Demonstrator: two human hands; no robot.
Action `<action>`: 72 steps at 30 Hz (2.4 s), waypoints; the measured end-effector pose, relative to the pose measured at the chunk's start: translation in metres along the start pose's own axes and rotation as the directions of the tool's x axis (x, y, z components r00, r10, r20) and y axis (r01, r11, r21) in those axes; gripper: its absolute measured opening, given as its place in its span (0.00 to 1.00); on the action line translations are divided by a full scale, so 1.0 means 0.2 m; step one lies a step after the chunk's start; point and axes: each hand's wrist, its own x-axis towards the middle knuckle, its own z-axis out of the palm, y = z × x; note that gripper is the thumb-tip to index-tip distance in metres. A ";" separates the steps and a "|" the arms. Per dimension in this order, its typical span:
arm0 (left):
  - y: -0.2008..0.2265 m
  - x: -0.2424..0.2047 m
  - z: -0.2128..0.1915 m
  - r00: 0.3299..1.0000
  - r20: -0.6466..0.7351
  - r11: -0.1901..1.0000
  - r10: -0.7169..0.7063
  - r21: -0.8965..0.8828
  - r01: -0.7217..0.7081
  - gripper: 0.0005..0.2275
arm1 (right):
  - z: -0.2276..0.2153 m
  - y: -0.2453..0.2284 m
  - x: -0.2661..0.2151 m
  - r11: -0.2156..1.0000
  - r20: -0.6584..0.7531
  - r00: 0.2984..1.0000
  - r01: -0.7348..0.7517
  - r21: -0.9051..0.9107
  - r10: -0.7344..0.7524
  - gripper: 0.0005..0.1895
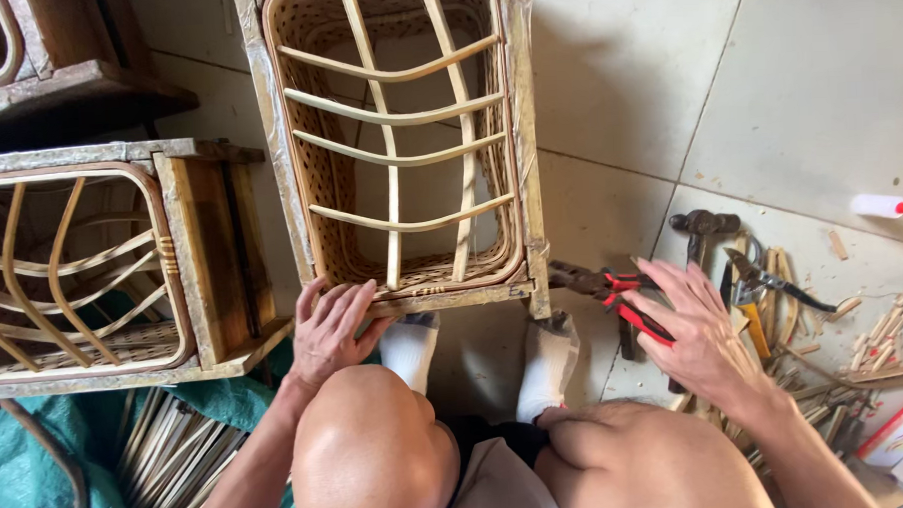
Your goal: The person repairs a rectangular woven basket by hammering a wooden frame, cutting excess bamboo with pliers, and applying glue to the joints. The person uses a hammer, pliers, and a glue bottle to secure the structure.
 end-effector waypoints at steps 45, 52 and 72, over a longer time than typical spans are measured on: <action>0.20 0.28 0.18 0.288 0.778 -0.378 -0.558 -0.547 0.747 0.15 | -0.26 -0.71 1.39 0.633 0.866 0.467 0.729 -0.262 -0.180 0.10; 0.21 0.30 0.15 0.322 0.751 -0.373 -0.577 -0.592 0.714 0.15 | -0.28 -0.75 1.37 0.568 0.870 0.451 0.777 -0.272 -0.200 0.11; 0.18 0.01 0.39 0.201 0.529 -0.405 -0.825 -0.800 0.443 0.15 | -0.23 -0.77 1.15 0.699 0.661 0.681 0.637 -0.324 -0.314 0.29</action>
